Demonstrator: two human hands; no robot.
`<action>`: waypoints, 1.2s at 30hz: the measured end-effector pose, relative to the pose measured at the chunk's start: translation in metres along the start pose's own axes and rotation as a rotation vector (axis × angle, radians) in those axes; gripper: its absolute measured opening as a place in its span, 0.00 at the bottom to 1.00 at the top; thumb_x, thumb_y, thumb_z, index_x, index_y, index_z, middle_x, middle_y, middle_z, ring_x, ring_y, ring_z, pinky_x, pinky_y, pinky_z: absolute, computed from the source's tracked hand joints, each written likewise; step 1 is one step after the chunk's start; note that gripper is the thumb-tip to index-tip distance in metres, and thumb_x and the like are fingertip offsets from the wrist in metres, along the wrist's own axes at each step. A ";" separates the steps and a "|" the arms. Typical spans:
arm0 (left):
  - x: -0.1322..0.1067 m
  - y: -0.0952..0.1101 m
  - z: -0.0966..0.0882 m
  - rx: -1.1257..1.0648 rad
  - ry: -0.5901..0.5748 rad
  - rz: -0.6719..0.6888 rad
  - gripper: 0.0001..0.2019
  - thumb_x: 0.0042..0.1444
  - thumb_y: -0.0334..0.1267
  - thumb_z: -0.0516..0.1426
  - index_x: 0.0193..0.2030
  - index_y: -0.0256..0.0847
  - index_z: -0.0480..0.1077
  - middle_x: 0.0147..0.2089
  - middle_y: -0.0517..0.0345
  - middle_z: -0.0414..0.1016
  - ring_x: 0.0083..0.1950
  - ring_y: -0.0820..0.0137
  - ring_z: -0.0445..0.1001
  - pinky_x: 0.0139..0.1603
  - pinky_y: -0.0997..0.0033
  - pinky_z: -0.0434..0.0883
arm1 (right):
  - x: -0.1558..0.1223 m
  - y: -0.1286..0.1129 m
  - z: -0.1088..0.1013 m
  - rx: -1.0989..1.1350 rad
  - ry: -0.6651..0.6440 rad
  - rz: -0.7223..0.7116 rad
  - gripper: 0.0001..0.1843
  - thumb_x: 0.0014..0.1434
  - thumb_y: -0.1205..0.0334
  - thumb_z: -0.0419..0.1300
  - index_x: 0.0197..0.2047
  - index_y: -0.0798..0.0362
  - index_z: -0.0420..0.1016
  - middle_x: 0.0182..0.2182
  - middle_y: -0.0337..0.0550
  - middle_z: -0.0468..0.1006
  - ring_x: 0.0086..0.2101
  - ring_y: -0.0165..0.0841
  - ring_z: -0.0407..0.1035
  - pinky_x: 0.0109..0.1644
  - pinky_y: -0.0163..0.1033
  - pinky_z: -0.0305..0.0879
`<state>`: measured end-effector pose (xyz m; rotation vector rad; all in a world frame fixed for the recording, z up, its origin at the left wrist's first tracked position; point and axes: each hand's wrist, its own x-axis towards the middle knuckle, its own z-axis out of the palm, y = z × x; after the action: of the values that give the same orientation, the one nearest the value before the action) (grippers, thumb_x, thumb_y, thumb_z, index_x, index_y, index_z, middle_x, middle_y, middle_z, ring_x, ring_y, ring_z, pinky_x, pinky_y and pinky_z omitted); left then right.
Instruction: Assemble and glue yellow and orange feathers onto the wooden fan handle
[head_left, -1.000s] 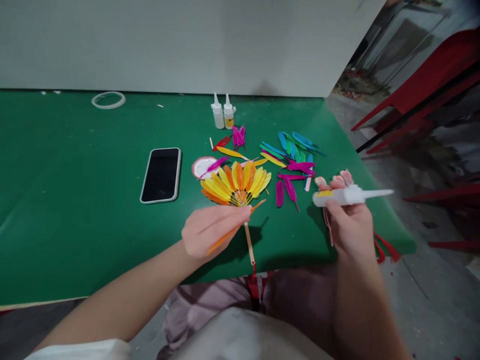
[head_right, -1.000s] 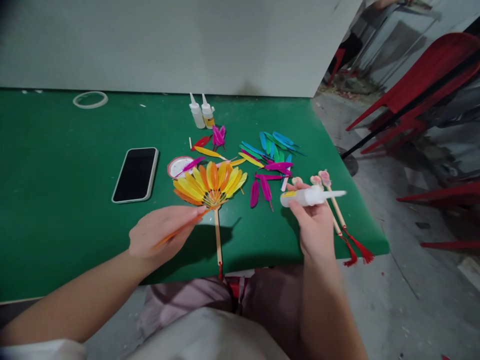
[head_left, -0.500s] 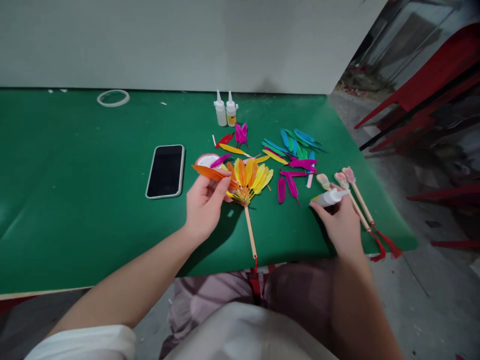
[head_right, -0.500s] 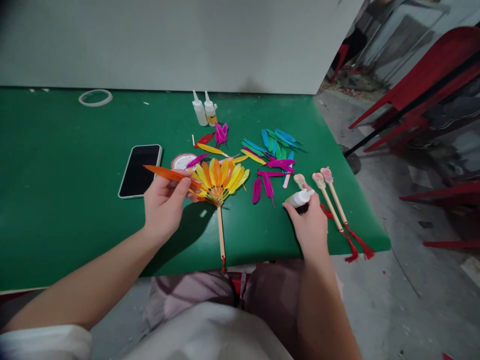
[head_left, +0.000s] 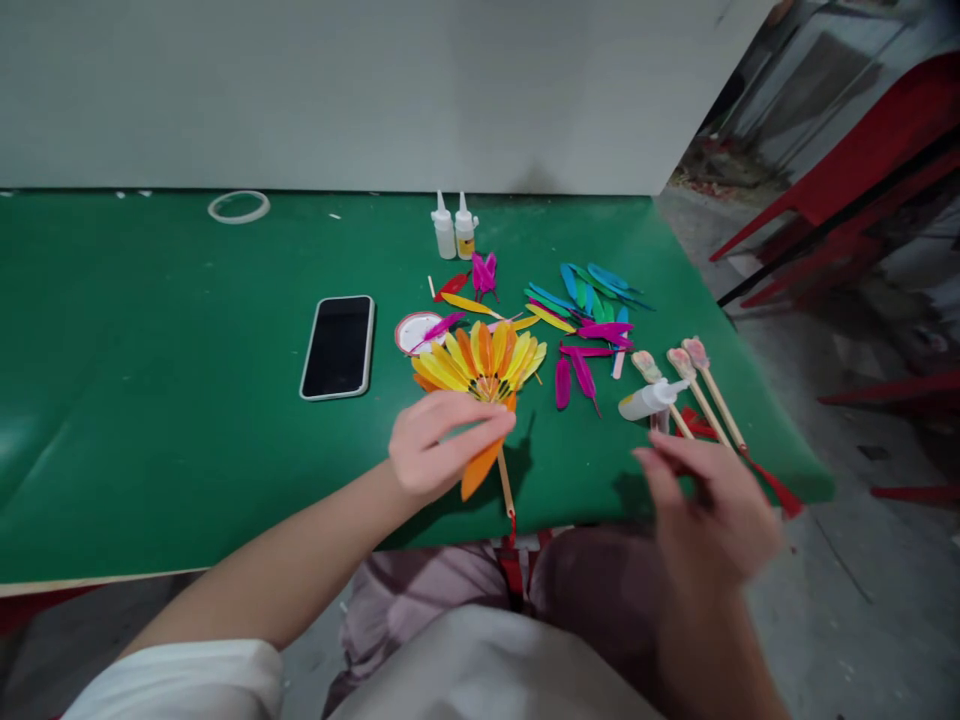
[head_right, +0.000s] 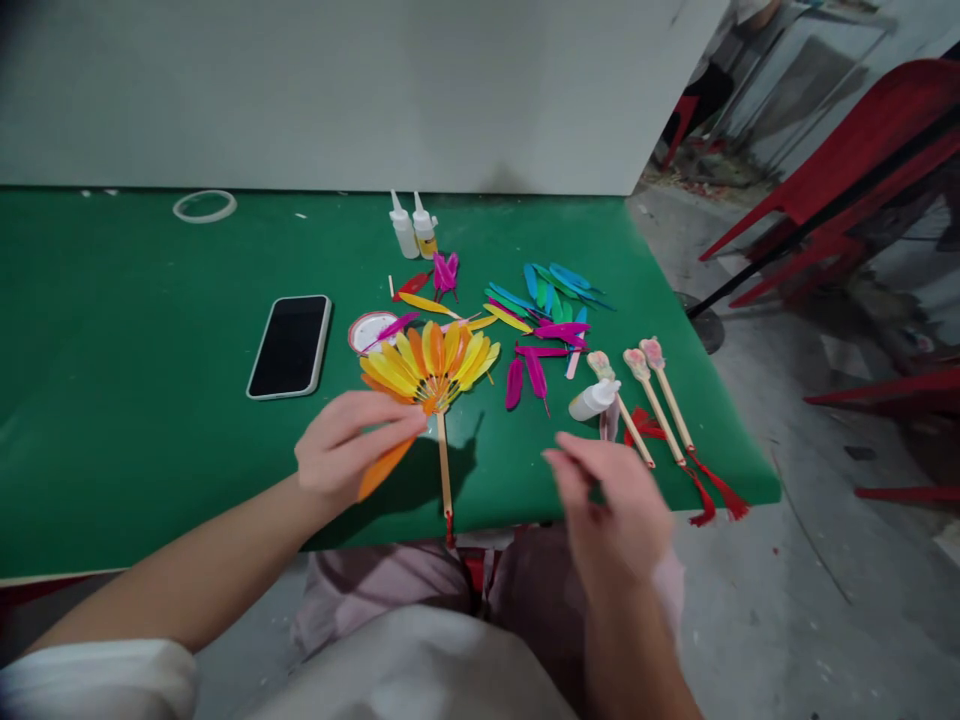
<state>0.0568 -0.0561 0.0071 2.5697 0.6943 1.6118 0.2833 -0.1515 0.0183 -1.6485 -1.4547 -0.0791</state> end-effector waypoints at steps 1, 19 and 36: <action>0.002 0.003 -0.002 0.023 -0.046 0.072 0.12 0.48 0.26 0.60 0.41 0.38 0.74 0.36 0.53 0.77 0.37 0.71 0.74 0.37 0.73 0.73 | 0.001 -0.009 0.006 0.028 -0.065 -0.160 0.13 0.50 0.68 0.64 0.40 0.46 0.76 0.31 0.39 0.78 0.30 0.32 0.71 0.36 0.37 0.68; -0.019 0.046 0.031 0.621 -0.628 -0.730 0.25 0.55 0.58 0.47 0.26 0.37 0.69 0.23 0.52 0.70 0.29 0.64 0.71 0.31 0.67 0.62 | 0.027 0.002 0.048 0.583 -0.087 0.228 0.09 0.55 0.61 0.58 0.37 0.53 0.78 0.31 0.43 0.80 0.25 0.30 0.71 0.26 0.35 0.68; -0.004 0.077 0.019 -0.597 0.386 -1.367 0.19 0.45 0.43 0.62 0.42 0.34 0.71 0.33 0.53 0.78 0.28 0.72 0.75 0.30 0.72 0.72 | 0.021 -0.008 0.036 1.288 -0.075 0.813 0.13 0.38 0.57 0.69 0.27 0.55 0.75 0.23 0.38 0.76 0.20 0.24 0.66 0.16 0.27 0.59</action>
<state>0.0987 -0.1232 0.0146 0.8657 1.2810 1.3625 0.2656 -0.1136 0.0133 -0.9687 -0.4756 1.1328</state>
